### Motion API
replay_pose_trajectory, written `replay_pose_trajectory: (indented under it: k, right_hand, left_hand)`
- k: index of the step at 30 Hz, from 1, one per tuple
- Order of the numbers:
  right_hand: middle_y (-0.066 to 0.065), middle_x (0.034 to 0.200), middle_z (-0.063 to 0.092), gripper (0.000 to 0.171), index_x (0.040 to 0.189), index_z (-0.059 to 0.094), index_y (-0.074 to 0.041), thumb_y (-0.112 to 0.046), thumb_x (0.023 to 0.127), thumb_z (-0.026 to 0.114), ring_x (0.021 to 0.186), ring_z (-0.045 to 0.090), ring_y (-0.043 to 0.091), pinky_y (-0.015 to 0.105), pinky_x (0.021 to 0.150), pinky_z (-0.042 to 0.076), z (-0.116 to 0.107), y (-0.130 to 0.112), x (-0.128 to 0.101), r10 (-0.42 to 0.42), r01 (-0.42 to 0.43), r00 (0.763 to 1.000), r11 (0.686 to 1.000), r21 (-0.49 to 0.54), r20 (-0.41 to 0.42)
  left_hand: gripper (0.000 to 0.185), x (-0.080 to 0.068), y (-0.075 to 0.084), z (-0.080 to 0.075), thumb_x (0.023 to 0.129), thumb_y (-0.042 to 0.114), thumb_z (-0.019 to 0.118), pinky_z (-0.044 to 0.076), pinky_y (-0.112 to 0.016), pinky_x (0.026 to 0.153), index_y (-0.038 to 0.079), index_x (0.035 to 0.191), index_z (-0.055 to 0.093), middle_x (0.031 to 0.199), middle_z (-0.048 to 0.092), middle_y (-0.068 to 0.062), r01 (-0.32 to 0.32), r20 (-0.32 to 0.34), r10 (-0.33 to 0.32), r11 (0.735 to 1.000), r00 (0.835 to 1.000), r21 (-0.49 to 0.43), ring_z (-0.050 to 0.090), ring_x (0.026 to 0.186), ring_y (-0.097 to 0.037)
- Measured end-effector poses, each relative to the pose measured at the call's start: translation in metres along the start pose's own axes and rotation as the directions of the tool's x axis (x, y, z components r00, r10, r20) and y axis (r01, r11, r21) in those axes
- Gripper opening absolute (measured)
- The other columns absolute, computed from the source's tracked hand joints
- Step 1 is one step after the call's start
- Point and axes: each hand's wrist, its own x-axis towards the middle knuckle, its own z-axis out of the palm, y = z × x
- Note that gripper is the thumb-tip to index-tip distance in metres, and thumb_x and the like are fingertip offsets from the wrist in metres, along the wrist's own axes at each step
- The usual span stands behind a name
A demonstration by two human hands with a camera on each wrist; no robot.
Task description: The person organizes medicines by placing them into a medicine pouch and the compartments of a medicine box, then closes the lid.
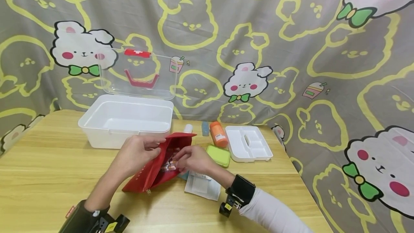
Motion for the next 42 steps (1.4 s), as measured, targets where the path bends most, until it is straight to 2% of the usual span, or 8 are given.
replay_pose_trajectory:
  k: [3,6,10,16,20,25,34,42]
  right_hand:
    - [0.005,0.079,0.074,0.015,0.097,0.071,-0.002,-0.010,0.086,0.077,0.062,0.069,0.017,0.031,0.063,0.061,-0.004,0.001,-0.001,-0.028,0.024,0.999,0.992,-0.125,-0.037]
    - [-0.002,0.073,0.070,0.011,0.090,0.070,-0.007,-0.013,0.085,0.079,0.061,0.063,0.011,0.023,0.056,0.052,-0.007,0.002,-0.003,-0.055,0.037,0.996,0.968,-0.249,-0.068]
    - [-0.003,0.071,0.067,0.012,0.083,0.069,-0.009,-0.012,0.083,0.081,0.063,0.058,0.008,0.021,0.056,0.047,-0.012,0.003,-0.007,-0.081,0.050,0.994,0.933,-0.358,-0.074]
    - [-0.005,0.074,0.065,0.017,0.082,0.070,-0.010,-0.016,0.080,0.085,0.065,0.057,0.008,0.022,0.056,0.046,-0.021,0.006,-0.013,-0.075,0.036,0.995,0.880,-0.473,-0.064]
    - [-0.005,0.075,0.066,0.019,0.082,0.072,-0.010,-0.019,0.077,0.087,0.065,0.056,0.009,0.023,0.057,0.046,-0.026,0.012,-0.014,-0.035,-0.005,0.997,0.849,-0.528,-0.065]
    - [0.001,0.082,0.070,0.026,0.093,0.076,-0.008,-0.018,0.074,0.090,0.070,0.057,0.010,0.024,0.060,0.047,-0.030,0.020,-0.018,0.016,-0.047,0.998,0.819,-0.572,-0.059]
    - [0.004,0.087,0.071,0.039,0.101,0.076,-0.009,-0.008,0.065,0.092,0.079,0.059,0.011,0.024,0.068,0.049,-0.031,0.027,-0.024,0.015,-0.029,1.000,0.760,-0.650,-0.027]
    - [0.004,0.093,0.072,0.045,0.107,0.077,-0.012,0.004,0.066,0.087,0.083,0.061,0.012,0.027,0.071,0.052,-0.036,0.029,-0.027,0.030,-0.039,0.999,0.754,-0.656,-0.025]
  left_hand:
    - [0.029,0.000,0.000,0.001,0.090,0.005,0.072,0.063,-0.042,0.078,0.006,0.118,0.076,0.117,0.075,-0.015,0.004,0.002,-0.004,1.000,1.000,-0.011,0.074,0.100,-0.029]
    - [0.029,0.000,0.000,0.001,0.090,0.004,0.072,0.063,-0.042,0.078,0.006,0.119,0.076,0.117,0.074,-0.015,0.010,0.002,-0.010,1.000,1.000,-0.019,0.074,0.101,-0.030]
    - [0.029,-0.001,0.001,0.001,0.090,0.005,0.072,0.063,-0.043,0.079,0.006,0.119,0.076,0.117,0.074,-0.015,0.013,0.001,-0.013,1.000,1.000,-0.019,0.073,0.101,-0.030]
    - [0.029,-0.001,0.001,0.001,0.089,0.005,0.072,0.063,-0.042,0.078,0.006,0.118,0.076,0.115,0.075,-0.014,0.010,-0.006,-0.010,1.000,1.000,-0.014,0.073,0.101,-0.030]
    - [0.029,-0.001,0.000,0.001,0.089,0.005,0.072,0.063,-0.042,0.079,0.006,0.118,0.076,0.114,0.076,-0.014,0.005,-0.011,-0.005,1.000,1.000,-0.006,0.073,0.100,-0.029]
    - [0.028,-0.001,-0.001,0.001,0.089,0.005,0.072,0.063,-0.042,0.079,0.006,0.117,0.076,0.115,0.075,-0.014,0.005,-0.008,-0.005,1.000,1.000,0.001,0.073,0.100,-0.028]
    - [0.028,-0.002,-0.001,0.001,0.089,0.005,0.072,0.063,-0.042,0.079,0.006,0.117,0.076,0.115,0.076,-0.013,0.009,-0.008,-0.009,1.000,1.000,-0.005,0.071,0.104,-0.029]
    - [0.028,0.000,-0.001,0.001,0.089,0.005,0.072,0.063,-0.040,0.078,0.006,0.117,0.077,0.115,0.076,-0.012,-0.010,-0.016,0.010,1.000,1.000,0.005,0.070,0.106,-0.029]
